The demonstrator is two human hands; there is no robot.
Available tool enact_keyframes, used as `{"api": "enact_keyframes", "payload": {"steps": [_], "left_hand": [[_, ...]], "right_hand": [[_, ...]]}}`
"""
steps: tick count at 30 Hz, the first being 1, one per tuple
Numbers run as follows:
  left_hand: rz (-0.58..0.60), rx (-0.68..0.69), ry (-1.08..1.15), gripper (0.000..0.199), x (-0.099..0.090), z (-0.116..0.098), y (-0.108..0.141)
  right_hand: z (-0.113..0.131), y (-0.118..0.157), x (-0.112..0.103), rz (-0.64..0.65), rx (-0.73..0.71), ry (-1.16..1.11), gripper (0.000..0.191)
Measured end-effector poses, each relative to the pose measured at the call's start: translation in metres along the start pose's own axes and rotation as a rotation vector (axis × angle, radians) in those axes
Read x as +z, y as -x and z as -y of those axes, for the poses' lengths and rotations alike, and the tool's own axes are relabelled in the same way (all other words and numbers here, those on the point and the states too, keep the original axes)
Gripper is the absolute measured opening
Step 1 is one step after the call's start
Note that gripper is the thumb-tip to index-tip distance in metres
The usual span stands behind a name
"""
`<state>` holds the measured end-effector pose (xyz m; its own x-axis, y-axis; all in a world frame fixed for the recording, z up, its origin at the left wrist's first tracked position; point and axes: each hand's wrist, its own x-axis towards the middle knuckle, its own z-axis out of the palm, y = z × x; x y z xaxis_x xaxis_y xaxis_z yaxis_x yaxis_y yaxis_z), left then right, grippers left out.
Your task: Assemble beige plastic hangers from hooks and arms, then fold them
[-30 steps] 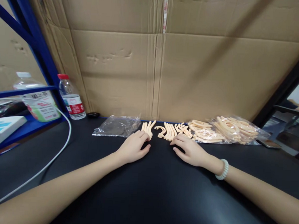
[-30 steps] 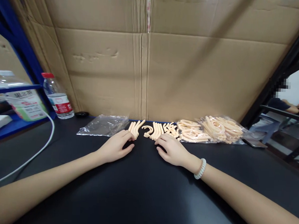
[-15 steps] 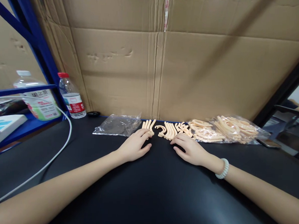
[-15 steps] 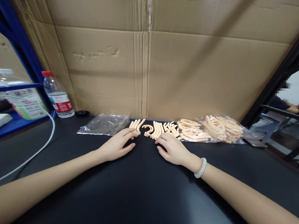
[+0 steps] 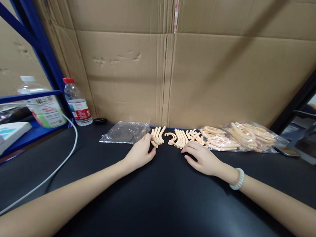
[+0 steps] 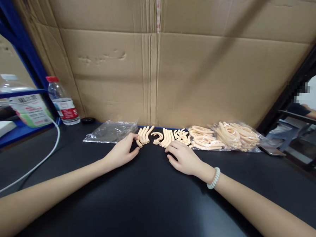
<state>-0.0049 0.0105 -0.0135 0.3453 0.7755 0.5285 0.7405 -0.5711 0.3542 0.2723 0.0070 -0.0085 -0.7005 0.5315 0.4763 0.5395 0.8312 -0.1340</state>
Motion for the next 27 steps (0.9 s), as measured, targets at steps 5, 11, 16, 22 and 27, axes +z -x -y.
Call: {"api": "enact_keyframes", "payload": {"steps": [5,11,16,22,27], "left_hand": [[0.029,0.016,-0.010,0.022,-0.0012,-0.0035,0.0002],[0.044,0.006,-0.031,0.025,-0.0012,-0.0034,0.0003],[0.057,-0.004,-0.049,0.025,-0.0020,-0.0050,0.0003],[0.068,-0.017,-0.065,0.026,-0.0024,-0.0052,0.0005],[0.070,-0.018,-0.073,0.027,-0.0021,-0.0047,0.0005]], "right_hand": [[-0.0004,0.0003,-0.0002,0.004,-0.004,0.019,0.017],[-0.0018,0.0004,0.0010,0.000,-0.011,0.032,0.018],[-0.0019,-0.0002,0.0015,-0.004,-0.020,0.042,0.019],[-0.0014,-0.0005,0.0009,-0.003,-0.020,0.057,0.018],[-0.0008,-0.0003,0.0005,0.004,-0.017,0.069,0.018]]}}
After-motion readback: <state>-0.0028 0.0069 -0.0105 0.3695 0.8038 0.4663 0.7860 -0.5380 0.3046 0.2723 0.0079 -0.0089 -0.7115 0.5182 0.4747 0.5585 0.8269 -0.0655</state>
